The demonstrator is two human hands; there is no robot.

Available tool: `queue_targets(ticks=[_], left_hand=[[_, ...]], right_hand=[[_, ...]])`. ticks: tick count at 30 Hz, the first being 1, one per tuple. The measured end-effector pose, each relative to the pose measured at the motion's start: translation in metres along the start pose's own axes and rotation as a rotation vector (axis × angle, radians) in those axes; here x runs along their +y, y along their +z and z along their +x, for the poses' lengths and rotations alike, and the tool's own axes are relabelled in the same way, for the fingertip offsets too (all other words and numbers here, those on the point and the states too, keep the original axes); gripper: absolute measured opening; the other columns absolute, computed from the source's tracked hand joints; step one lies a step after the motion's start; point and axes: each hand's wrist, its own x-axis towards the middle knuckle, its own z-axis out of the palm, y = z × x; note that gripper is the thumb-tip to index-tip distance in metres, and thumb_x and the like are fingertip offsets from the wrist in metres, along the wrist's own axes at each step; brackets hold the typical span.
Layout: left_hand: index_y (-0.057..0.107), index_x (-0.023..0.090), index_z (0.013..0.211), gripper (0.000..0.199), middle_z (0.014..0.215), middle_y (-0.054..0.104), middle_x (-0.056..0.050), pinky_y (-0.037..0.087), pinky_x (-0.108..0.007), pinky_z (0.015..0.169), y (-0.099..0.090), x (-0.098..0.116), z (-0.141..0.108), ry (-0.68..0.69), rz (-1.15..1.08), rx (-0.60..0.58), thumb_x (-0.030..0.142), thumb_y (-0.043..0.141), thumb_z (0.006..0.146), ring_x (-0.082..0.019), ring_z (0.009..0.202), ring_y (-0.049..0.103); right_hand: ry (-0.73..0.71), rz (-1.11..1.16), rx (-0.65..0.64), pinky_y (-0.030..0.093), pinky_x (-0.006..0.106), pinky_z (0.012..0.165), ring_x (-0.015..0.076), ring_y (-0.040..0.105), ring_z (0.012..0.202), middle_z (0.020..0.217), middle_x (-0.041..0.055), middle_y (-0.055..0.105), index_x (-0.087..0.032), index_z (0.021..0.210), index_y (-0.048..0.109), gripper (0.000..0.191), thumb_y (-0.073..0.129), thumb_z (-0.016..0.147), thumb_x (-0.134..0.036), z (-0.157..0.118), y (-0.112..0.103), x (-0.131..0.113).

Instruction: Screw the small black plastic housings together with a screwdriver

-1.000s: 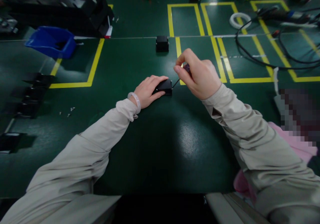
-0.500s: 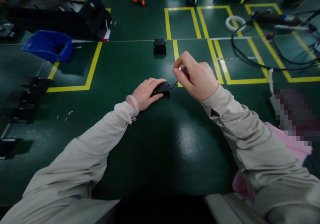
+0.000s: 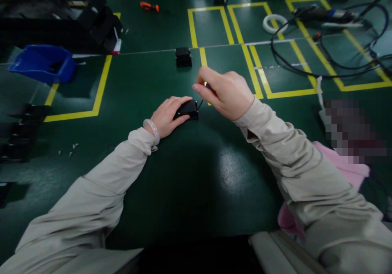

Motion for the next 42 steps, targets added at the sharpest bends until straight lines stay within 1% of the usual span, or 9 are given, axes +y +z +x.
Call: queue_targets(ticks=[7,13,18,23,25,28,34,38,42], left_hand=[[0.042,0.018,0.145,0.054,0.135,0.054,-0.012,0.041,-0.047,0.108,-0.0011,0.0010,0.0000,-0.031,0.012,-0.027,0.040,0.050,0.096,-0.029,0.122,0.051],[0.041,0.019,0.146,0.055,0.135,0.054,-0.012,0.041,-0.046,0.109,-0.0004,0.0005,-0.0003,-0.019,0.012,-0.018,0.041,0.050,0.097,-0.028,0.122,0.051],[0.042,0.017,0.145,0.055,0.135,0.054,-0.013,0.041,-0.047,0.108,-0.0006,0.0006,-0.0007,-0.023,0.011,-0.013,0.041,0.049,0.097,-0.028,0.123,0.051],[0.042,0.018,0.146,0.055,0.135,0.054,-0.013,0.041,-0.047,0.109,-0.0004,0.0006,-0.0007,-0.016,-0.001,-0.011,0.040,0.050,0.097,-0.028,0.123,0.052],[0.041,0.018,0.146,0.055,0.136,0.054,-0.013,0.041,-0.048,0.110,-0.0001,0.0004,-0.0006,-0.011,-0.009,-0.012,0.040,0.050,0.097,-0.028,0.124,0.051],[0.041,0.018,0.147,0.055,0.137,0.054,-0.013,0.040,-0.049,0.111,0.0000,0.0005,-0.0007,-0.014,-0.021,-0.010,0.039,0.051,0.097,-0.028,0.126,0.050],[0.041,0.016,0.147,0.056,0.136,0.054,-0.014,0.041,-0.048,0.110,-0.0006,0.0013,-0.0012,-0.004,-0.010,-0.005,0.039,0.050,0.097,-0.028,0.125,0.051],[0.041,0.017,0.147,0.055,0.136,0.054,-0.014,0.041,-0.048,0.110,-0.0012,0.0020,-0.0012,-0.012,-0.017,-0.006,0.038,0.050,0.097,-0.028,0.125,0.051],[0.041,0.017,0.147,0.055,0.136,0.054,-0.013,0.042,-0.047,0.109,-0.0014,0.0024,-0.0011,-0.008,-0.012,0.000,0.038,0.050,0.097,-0.028,0.124,0.052]], right_hand=[[0.026,-0.017,-0.011,0.042,0.033,0.072,0.0224,0.068,0.084,0.091,0.0051,0.070,-0.021,0.123,0.053,0.036,0.028,0.100,-0.033,0.0000,-0.0025,-0.0029],[0.013,-0.028,-0.038,0.043,0.033,0.074,0.0241,0.069,0.090,0.098,0.0048,0.072,-0.023,0.119,0.057,0.041,0.027,0.101,-0.045,0.0001,-0.0040,-0.0023],[0.024,-0.003,0.001,0.043,0.032,0.073,0.0219,0.068,0.086,0.091,0.0044,0.071,-0.022,0.124,0.054,0.035,0.030,0.100,-0.035,0.0001,-0.0014,-0.0010],[0.014,0.006,0.001,0.044,0.032,0.075,0.0218,0.068,0.087,0.091,0.0037,0.070,-0.023,0.118,0.057,0.041,0.028,0.101,-0.045,0.0000,-0.0013,0.0009],[0.030,-0.012,-0.012,0.044,0.033,0.075,0.0220,0.068,0.086,0.091,0.0039,0.070,-0.022,0.118,0.058,0.040,0.028,0.101,-0.043,0.0002,-0.0021,0.0010],[0.036,-0.001,-0.006,0.044,0.033,0.075,0.0214,0.067,0.083,0.090,0.0041,0.070,-0.021,0.124,0.053,0.036,0.030,0.100,-0.035,0.0004,-0.0024,0.0018],[0.010,0.000,-0.008,0.044,0.032,0.075,0.0204,0.066,0.081,0.087,0.0041,0.068,-0.021,0.116,0.057,0.038,0.031,0.100,-0.044,0.0007,-0.0016,0.0033],[0.016,0.001,-0.006,0.043,0.031,0.072,0.0197,0.066,0.078,0.089,0.0037,0.069,-0.020,0.126,0.053,0.036,0.033,0.098,-0.033,-0.0001,-0.0023,0.0000],[0.004,0.009,0.005,0.043,0.031,0.073,0.0197,0.065,0.079,0.086,0.0043,0.069,-0.019,0.119,0.058,0.039,0.033,0.099,-0.041,-0.0009,-0.0015,-0.0012]])
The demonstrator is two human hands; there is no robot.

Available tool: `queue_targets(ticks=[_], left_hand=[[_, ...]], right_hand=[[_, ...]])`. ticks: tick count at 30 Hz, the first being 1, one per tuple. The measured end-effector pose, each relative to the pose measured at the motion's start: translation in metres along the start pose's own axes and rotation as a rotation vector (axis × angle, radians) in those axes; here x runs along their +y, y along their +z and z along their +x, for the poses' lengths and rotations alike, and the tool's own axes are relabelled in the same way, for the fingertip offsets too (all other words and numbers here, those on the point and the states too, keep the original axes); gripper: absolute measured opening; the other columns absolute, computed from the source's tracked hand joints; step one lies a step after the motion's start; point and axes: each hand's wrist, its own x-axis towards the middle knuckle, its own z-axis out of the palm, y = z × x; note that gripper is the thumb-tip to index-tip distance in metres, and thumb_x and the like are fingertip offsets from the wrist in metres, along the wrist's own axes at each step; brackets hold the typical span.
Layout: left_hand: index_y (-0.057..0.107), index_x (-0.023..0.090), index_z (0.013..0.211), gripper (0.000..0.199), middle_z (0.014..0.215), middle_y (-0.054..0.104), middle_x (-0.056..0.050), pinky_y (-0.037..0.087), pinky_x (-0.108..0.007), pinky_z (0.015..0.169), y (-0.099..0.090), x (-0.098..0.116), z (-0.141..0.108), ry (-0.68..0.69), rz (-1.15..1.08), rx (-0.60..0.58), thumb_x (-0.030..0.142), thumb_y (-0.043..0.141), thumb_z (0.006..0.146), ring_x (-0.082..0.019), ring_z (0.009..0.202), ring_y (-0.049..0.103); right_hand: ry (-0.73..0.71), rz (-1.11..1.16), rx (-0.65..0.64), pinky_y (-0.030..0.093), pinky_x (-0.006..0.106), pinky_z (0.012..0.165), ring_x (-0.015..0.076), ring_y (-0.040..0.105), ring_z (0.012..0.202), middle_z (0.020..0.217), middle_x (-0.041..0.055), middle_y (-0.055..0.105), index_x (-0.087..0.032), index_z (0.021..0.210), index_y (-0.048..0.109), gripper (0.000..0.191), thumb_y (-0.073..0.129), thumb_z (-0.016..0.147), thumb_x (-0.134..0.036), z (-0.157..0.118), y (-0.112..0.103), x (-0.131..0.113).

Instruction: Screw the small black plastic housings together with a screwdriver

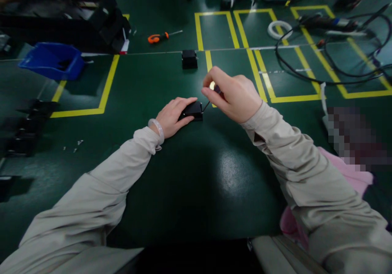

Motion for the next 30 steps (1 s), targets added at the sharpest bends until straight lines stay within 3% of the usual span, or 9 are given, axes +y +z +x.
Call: queue_targets(ticks=[7,12,17,23,30], left_hand=[[0.041,0.017,0.147,0.056,0.135,0.054,-0.014,0.042,-0.047,0.109,0.0011,-0.0013,-0.0010,-0.006,-0.008,-0.002,0.037,0.051,0.096,-0.029,0.124,0.052],[0.041,0.016,0.147,0.056,0.134,0.054,-0.014,0.042,-0.047,0.107,0.0009,-0.0014,-0.0010,-0.001,-0.010,0.000,0.037,0.051,0.096,-0.029,0.122,0.052],[0.041,0.017,0.147,0.056,0.134,0.054,-0.014,0.042,-0.047,0.108,0.0004,-0.0007,-0.0007,-0.006,-0.014,0.000,0.038,0.050,0.096,-0.028,0.123,0.052],[0.041,0.015,0.147,0.057,0.133,0.054,-0.015,0.042,-0.047,0.107,0.0009,-0.0009,-0.0012,-0.001,-0.001,0.003,0.038,0.051,0.096,-0.029,0.121,0.053],[0.041,0.016,0.147,0.056,0.134,0.054,-0.014,0.042,-0.047,0.108,0.0004,0.0007,-0.0013,-0.012,-0.006,0.002,0.037,0.051,0.096,-0.028,0.122,0.052]], right_hand=[[-0.004,0.023,0.005,0.043,0.032,0.072,0.0185,0.063,0.073,0.085,0.0041,0.067,-0.018,0.125,0.054,0.038,0.033,0.096,-0.031,-0.0007,0.0009,-0.0011],[-0.016,0.024,0.007,0.041,0.031,0.070,0.0188,0.061,0.072,0.080,0.0043,0.066,-0.017,0.114,0.060,0.043,0.030,0.098,-0.043,-0.0006,0.0020,-0.0010],[-0.010,0.042,0.005,0.042,0.031,0.071,0.0179,0.060,0.071,0.082,0.0042,0.066,-0.016,0.124,0.054,0.039,0.032,0.095,-0.031,-0.0010,0.0019,-0.0019],[-0.032,0.035,0.020,0.042,0.031,0.071,0.0187,0.061,0.071,0.078,0.0042,0.065,-0.018,0.113,0.058,0.042,0.030,0.099,-0.045,-0.0007,0.0049,0.0004],[-0.018,0.049,0.009,0.041,0.030,0.070,0.0158,0.058,0.068,0.081,0.0033,0.064,-0.016,0.122,0.054,0.037,0.033,0.097,-0.033,-0.0010,0.0031,-0.0028]])
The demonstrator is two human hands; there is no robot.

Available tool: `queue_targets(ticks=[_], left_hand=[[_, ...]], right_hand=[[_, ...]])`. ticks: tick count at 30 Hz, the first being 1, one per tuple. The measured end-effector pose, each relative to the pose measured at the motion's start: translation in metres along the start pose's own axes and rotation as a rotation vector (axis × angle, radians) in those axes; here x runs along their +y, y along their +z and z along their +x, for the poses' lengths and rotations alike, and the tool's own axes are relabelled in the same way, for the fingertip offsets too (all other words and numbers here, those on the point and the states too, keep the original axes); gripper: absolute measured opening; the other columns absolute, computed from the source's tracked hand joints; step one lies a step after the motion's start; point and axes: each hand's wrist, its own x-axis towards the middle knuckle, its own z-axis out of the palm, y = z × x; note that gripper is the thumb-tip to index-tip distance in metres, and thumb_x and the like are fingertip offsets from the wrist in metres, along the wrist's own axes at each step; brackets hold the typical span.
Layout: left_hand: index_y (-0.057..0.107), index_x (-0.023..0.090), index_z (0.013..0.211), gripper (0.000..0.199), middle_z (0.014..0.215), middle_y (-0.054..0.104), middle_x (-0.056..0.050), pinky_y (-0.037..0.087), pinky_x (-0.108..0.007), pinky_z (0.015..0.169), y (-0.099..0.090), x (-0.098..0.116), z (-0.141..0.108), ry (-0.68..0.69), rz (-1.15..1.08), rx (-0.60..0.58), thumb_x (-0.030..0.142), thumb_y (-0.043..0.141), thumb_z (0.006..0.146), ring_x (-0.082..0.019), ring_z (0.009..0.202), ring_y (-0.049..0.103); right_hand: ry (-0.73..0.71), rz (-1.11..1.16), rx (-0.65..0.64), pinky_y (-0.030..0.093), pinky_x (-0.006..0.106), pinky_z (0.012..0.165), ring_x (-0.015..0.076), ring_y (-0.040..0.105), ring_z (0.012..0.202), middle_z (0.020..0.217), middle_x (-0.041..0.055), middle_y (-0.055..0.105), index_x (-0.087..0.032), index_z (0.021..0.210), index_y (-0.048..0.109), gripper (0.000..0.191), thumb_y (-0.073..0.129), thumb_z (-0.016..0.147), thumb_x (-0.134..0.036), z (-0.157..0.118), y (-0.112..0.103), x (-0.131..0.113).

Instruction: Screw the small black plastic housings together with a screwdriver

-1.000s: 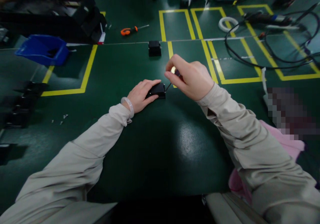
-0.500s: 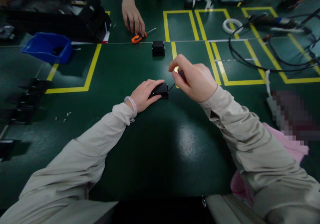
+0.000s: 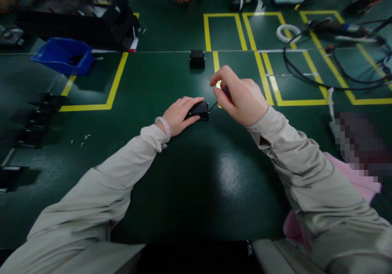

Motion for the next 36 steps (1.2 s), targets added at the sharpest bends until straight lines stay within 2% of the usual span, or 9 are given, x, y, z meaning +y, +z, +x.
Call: queue_targets(ticks=[6,12,19,26,33,36], left_hand=[[0.041,0.017,0.147,0.056,0.134,0.054,-0.013,0.042,-0.045,0.106,0.0014,-0.0022,-0.0001,0.015,0.013,0.011,0.038,0.051,0.097,-0.028,0.121,0.053],[0.041,0.016,0.147,0.056,0.132,0.055,-0.014,0.043,-0.045,0.106,0.0000,-0.0003,-0.0006,0.002,0.013,0.002,0.038,0.050,0.097,-0.028,0.120,0.053],[0.042,0.015,0.147,0.056,0.132,0.055,-0.014,0.044,-0.046,0.105,0.0003,-0.0006,-0.0009,0.017,0.013,0.012,0.037,0.051,0.097,-0.029,0.119,0.053],[0.041,0.017,0.147,0.056,0.133,0.055,-0.014,0.043,-0.046,0.107,0.0002,-0.0003,-0.0003,0.005,0.005,0.002,0.036,0.051,0.096,-0.028,0.121,0.053],[0.042,0.015,0.146,0.056,0.131,0.056,-0.014,0.043,-0.046,0.106,0.0009,-0.0017,-0.0004,0.021,0.020,0.013,0.036,0.053,0.096,-0.029,0.120,0.054],[0.042,0.014,0.147,0.056,0.132,0.056,-0.015,0.043,-0.046,0.107,0.0004,-0.0012,-0.0003,0.022,0.022,0.009,0.036,0.052,0.096,-0.029,0.121,0.054]], right_hand=[[-0.037,-0.002,0.037,0.041,0.029,0.068,0.0144,0.056,0.065,0.074,0.0015,0.061,-0.018,0.110,0.058,0.039,0.032,0.099,-0.046,-0.0003,0.0039,0.0037],[-0.022,0.024,0.000,0.042,0.030,0.070,0.0149,0.057,0.064,0.075,0.0023,0.062,-0.017,0.114,0.056,0.037,0.031,0.099,-0.039,0.0003,0.0027,0.0022],[-0.035,0.002,0.000,0.042,0.031,0.069,0.0154,0.056,0.063,0.071,0.0012,0.059,-0.018,0.113,0.056,0.036,0.033,0.099,-0.042,0.0009,0.0036,0.0035],[-0.021,0.033,-0.004,0.043,0.031,0.070,0.0154,0.056,0.065,0.076,0.0020,0.059,-0.016,0.118,0.054,0.034,0.034,0.096,-0.032,0.0000,0.0018,0.0002],[-0.044,0.029,0.017,0.041,0.030,0.068,0.0146,0.054,0.062,0.073,0.0016,0.059,-0.017,0.111,0.057,0.041,0.030,0.099,-0.046,0.0000,0.0048,0.0033],[-0.047,0.031,0.012,0.042,0.030,0.069,0.0150,0.056,0.064,0.074,0.0022,0.061,-0.017,0.112,0.056,0.039,0.029,0.099,-0.041,-0.0001,0.0047,0.0027]])
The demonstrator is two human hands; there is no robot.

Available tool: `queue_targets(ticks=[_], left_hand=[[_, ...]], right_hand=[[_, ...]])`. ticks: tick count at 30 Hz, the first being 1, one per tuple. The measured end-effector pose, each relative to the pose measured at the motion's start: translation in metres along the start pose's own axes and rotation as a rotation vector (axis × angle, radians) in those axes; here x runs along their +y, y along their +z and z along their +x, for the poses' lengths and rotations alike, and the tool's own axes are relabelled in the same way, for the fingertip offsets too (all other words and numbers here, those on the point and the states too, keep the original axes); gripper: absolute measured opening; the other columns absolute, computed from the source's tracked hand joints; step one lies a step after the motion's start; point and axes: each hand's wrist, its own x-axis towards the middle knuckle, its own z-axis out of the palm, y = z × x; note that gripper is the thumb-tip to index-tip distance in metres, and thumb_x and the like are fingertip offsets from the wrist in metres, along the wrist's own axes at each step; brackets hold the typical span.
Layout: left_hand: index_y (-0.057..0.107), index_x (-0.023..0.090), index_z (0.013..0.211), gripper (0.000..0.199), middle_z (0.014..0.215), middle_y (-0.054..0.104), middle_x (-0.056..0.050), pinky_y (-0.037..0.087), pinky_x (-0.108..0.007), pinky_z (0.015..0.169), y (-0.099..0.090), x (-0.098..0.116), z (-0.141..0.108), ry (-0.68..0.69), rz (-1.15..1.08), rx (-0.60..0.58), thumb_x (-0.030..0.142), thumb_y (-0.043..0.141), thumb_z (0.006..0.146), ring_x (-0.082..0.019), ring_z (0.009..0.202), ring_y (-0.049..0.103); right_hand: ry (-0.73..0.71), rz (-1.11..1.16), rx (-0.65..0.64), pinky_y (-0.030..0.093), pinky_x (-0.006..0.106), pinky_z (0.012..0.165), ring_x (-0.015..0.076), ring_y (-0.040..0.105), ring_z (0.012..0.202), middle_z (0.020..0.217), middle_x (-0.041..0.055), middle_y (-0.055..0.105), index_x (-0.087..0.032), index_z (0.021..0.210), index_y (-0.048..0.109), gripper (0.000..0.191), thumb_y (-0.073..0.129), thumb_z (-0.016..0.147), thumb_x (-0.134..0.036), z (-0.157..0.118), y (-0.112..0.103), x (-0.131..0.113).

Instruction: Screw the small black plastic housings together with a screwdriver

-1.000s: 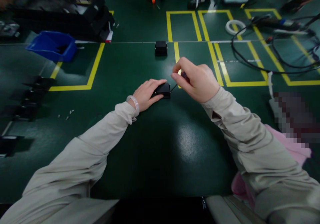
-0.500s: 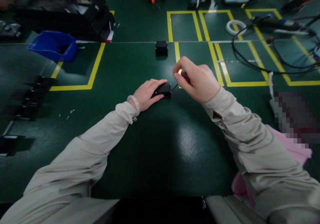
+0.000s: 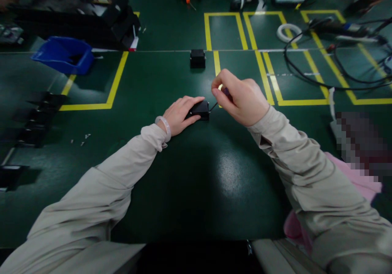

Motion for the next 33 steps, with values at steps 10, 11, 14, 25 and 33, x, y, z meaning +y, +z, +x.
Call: queue_targets(ticks=[10,11,14,25,33], left_hand=[[0.042,0.015,0.146,0.055,0.132,0.055,-0.014,0.043,-0.046,0.107,-0.0003,0.0006,0.0004,-0.007,-0.008,-0.004,0.036,0.051,0.096,-0.028,0.121,0.053],[0.042,0.015,0.146,0.055,0.132,0.055,-0.014,0.043,-0.046,0.107,-0.0004,0.0007,0.0004,-0.008,-0.010,-0.005,0.036,0.051,0.096,-0.029,0.121,0.053],[0.041,0.017,0.146,0.055,0.133,0.055,-0.014,0.042,-0.047,0.107,-0.0006,0.0010,0.0001,-0.016,-0.015,-0.005,0.036,0.051,0.096,-0.029,0.121,0.053],[0.041,0.015,0.147,0.056,0.133,0.054,-0.014,0.042,-0.046,0.108,0.0000,0.0001,0.0005,-0.009,-0.017,-0.007,0.037,0.051,0.096,-0.028,0.122,0.052],[0.041,0.017,0.147,0.056,0.135,0.054,-0.013,0.042,-0.047,0.109,-0.0003,0.0004,0.0001,-0.016,-0.017,-0.006,0.037,0.051,0.096,-0.029,0.123,0.052]], right_hand=[[0.011,0.003,-0.007,0.042,0.030,0.070,0.0152,0.057,0.066,0.079,0.0031,0.062,-0.015,0.116,0.055,0.037,0.031,0.098,-0.035,-0.0004,-0.0037,-0.0016],[0.009,-0.003,-0.007,0.042,0.030,0.070,0.0151,0.057,0.066,0.078,0.0028,0.062,-0.016,0.115,0.056,0.037,0.031,0.098,-0.038,-0.0001,-0.0033,-0.0014],[0.006,-0.025,-0.010,0.042,0.030,0.069,0.0149,0.056,0.065,0.076,0.0021,0.062,-0.019,0.111,0.056,0.037,0.031,0.099,-0.044,0.0007,-0.0023,-0.0011],[0.019,-0.010,0.007,0.041,0.031,0.069,0.0168,0.058,0.067,0.080,0.0038,0.064,-0.016,0.118,0.055,0.037,0.031,0.097,-0.035,0.0000,-0.0038,-0.0025],[0.020,-0.005,0.018,0.041,0.031,0.069,0.0169,0.058,0.066,0.078,0.0036,0.063,-0.015,0.116,0.057,0.038,0.032,0.096,-0.035,-0.0001,-0.0039,-0.0023]])
